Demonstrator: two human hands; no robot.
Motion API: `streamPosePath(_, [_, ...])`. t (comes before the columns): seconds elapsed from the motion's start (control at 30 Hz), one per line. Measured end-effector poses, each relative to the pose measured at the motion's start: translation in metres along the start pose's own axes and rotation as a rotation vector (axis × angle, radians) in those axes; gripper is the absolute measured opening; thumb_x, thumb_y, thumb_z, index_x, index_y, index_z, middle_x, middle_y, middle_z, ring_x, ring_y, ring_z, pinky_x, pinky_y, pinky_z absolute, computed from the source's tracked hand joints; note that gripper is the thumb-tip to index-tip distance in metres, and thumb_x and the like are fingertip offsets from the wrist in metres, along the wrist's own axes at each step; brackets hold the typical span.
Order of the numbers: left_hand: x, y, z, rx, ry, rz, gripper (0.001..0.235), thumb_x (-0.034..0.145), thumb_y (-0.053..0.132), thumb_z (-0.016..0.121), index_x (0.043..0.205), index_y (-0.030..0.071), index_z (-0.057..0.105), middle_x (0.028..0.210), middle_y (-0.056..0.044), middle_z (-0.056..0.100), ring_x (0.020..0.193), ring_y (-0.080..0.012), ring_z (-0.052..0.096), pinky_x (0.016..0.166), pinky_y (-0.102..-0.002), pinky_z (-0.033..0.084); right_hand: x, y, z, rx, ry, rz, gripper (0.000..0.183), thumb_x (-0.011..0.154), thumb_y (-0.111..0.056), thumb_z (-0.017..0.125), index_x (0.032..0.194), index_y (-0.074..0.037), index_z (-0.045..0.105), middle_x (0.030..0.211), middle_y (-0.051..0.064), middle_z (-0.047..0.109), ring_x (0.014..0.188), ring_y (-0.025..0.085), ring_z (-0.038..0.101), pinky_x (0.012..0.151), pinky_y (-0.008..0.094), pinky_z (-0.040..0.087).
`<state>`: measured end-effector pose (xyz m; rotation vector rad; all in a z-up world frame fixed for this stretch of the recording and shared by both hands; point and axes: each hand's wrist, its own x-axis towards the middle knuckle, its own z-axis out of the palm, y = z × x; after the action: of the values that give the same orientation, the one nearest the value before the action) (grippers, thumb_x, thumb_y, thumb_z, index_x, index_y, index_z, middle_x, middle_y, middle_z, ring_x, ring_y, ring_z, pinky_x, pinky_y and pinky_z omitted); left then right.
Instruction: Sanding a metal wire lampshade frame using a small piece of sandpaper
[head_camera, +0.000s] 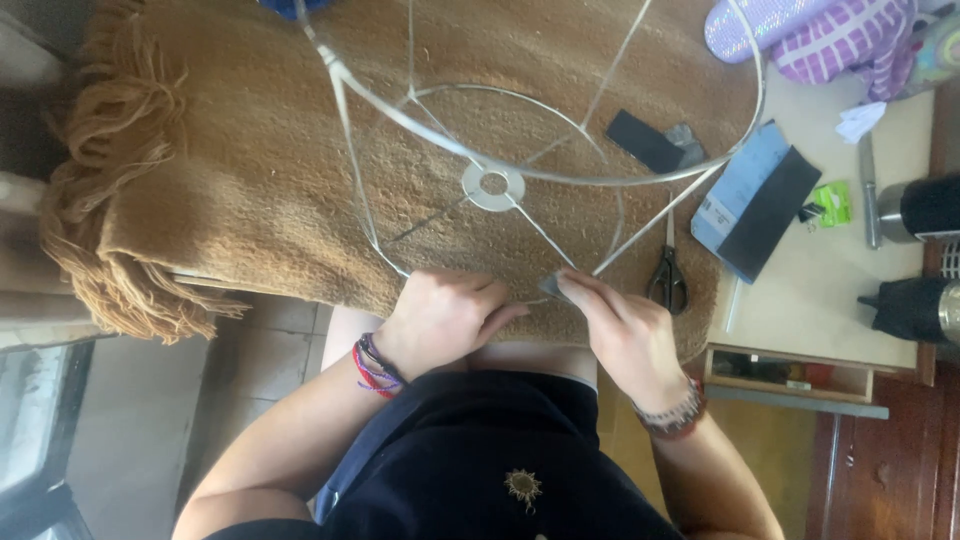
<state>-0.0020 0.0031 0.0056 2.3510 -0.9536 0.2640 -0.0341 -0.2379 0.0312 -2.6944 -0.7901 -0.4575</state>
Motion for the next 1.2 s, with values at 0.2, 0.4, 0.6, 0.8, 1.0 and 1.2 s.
streamPosePath(0.2, [0.0, -0.001, 0.006, 0.025, -0.004, 0.002, 0.031, 0.096, 0.036, 0.069, 0.072, 0.016, 0.069, 0.054, 0.001, 0.061, 0.05, -0.0162, 0.065, 0.047, -0.026, 0.049, -0.006, 0.006, 0.01, -0.013, 0.002, 0.004, 0.027, 0.097, 0.001, 0.059, 0.113, -0.015, 0.074, 0.101, 0.006, 0.077, 0.073, 0.025, 0.076, 0.063, 0.037, 0.063])
streamPosePath(0.4, [-0.002, -0.004, 0.001, -0.022, -0.036, -0.02, 0.034, 0.098, 0.037, 0.065, 0.071, 0.016, 0.067, 0.054, 0.001, 0.059, 0.051, -0.0182, 0.065, 0.046, -0.028, 0.05, -0.007, -0.002, -0.009, 0.001, -0.014, 0.025, 0.031, 0.097, 0.002, 0.057, 0.114, -0.016, 0.074, 0.104, 0.004, 0.077, 0.076, 0.023, 0.076, 0.065, 0.035, 0.062])
streamPosePath(0.6, [-0.002, -0.002, 0.001, -0.003, -0.029, -0.02, 0.036, 0.098, 0.038, 0.066, 0.07, 0.016, 0.067, 0.053, 0.001, 0.059, 0.051, -0.0167, 0.065, 0.047, -0.026, 0.049, 0.001, -0.004, 0.0, 0.011, -0.021, 0.006, 0.028, 0.097, 0.002, 0.059, 0.112, -0.015, 0.074, 0.1, 0.005, 0.078, 0.075, 0.022, 0.077, 0.066, 0.033, 0.062])
streamPosePath(0.8, [-0.002, -0.007, 0.001, 0.073, -0.029, -0.005, 0.033, 0.097, 0.038, 0.067, 0.071, 0.018, 0.068, 0.055, 0.003, 0.06, 0.052, -0.0155, 0.065, 0.049, -0.026, 0.05, -0.005, 0.004, 0.016, -0.06, -0.007, -0.013, 0.03, 0.097, 0.001, 0.057, 0.113, -0.018, 0.073, 0.103, 0.002, 0.077, 0.077, 0.02, 0.076, 0.065, 0.033, 0.063])
streamPosePath(1.0, [-0.005, -0.008, 0.002, 0.006, -0.061, -0.029, 0.033, 0.097, 0.037, 0.066, 0.072, 0.016, 0.068, 0.055, 0.0, 0.061, 0.053, -0.0182, 0.067, 0.049, -0.028, 0.051, 0.0, -0.003, 0.002, -0.023, -0.046, 0.004, 0.035, 0.094, 0.006, 0.056, 0.113, -0.016, 0.075, 0.098, 0.004, 0.078, 0.074, 0.023, 0.077, 0.064, 0.036, 0.063])
streamPosePath(1.2, [-0.004, -0.008, 0.007, 0.026, -0.041, -0.005, 0.033, 0.096, 0.038, 0.067, 0.069, 0.018, 0.066, 0.054, 0.003, 0.059, 0.053, -0.0166, 0.066, 0.049, -0.027, 0.051, -0.007, 0.008, 0.023, -0.137, -0.072, -0.027, 0.033, 0.092, 0.003, 0.057, 0.111, -0.021, 0.071, 0.098, 0.0, 0.075, 0.065, 0.02, 0.073, 0.061, 0.036, 0.062])
